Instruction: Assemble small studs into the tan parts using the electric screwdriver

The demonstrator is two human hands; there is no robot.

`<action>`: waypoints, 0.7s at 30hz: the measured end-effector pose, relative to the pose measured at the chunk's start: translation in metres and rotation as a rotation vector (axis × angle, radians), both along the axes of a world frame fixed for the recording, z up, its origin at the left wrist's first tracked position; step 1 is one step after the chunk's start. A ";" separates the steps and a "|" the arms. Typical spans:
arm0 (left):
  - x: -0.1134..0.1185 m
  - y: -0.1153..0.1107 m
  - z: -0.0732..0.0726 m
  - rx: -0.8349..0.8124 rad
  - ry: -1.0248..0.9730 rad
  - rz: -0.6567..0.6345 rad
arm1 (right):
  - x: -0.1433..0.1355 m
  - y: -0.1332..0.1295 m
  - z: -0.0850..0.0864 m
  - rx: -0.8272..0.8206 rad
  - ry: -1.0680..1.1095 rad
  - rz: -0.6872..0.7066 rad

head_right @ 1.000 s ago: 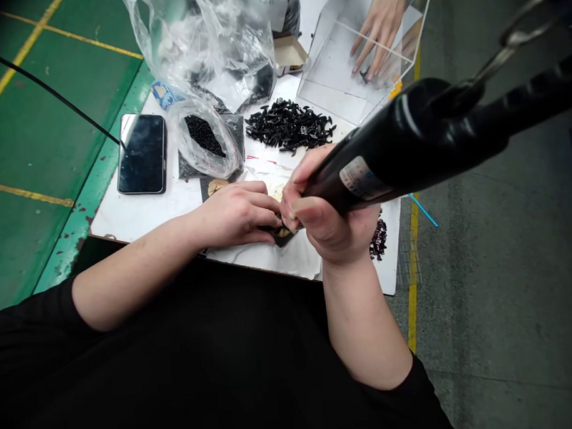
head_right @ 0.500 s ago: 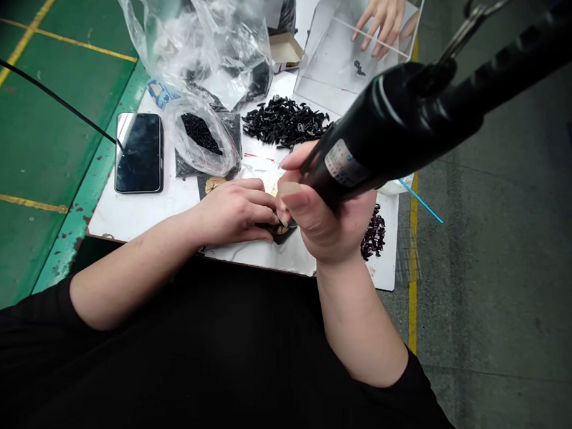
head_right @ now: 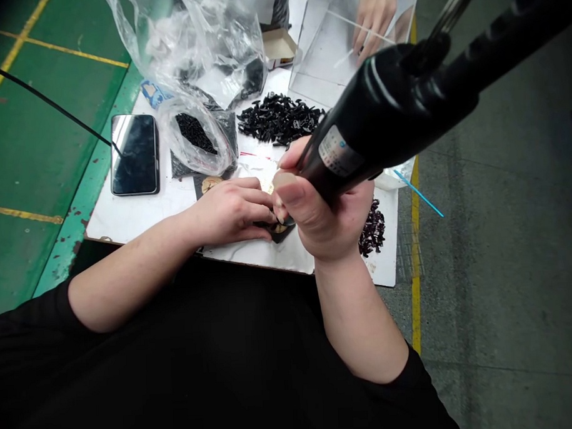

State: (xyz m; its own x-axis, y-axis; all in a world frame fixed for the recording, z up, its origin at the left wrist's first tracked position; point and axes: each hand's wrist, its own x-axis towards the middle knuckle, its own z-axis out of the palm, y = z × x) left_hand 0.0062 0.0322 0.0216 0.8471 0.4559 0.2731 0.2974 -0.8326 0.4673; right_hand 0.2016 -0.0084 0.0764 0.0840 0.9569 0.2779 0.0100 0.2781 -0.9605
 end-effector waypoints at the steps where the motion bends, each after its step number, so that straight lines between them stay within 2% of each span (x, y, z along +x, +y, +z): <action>1: 0.000 0.000 0.000 -0.005 -0.010 0.000 | 0.000 -0.001 0.001 -0.012 0.006 -0.005; 7: -0.001 0.000 0.000 -0.017 -0.029 -0.013 | -0.006 -0.008 0.005 -0.040 0.043 -0.037; 11: -0.002 0.000 -0.003 0.011 -0.012 -0.007 | -0.005 -0.006 0.010 -0.003 0.114 0.076; 14: -0.003 0.000 -0.006 0.034 -0.039 -0.002 | 0.008 -0.001 0.012 0.071 0.109 0.124; 17: -0.003 -0.003 -0.005 0.033 -0.065 0.005 | 0.033 -0.001 0.012 0.009 -0.111 0.174; 21: -0.001 -0.006 -0.004 0.045 -0.079 0.031 | 0.062 -0.009 -0.002 -0.178 -0.707 0.313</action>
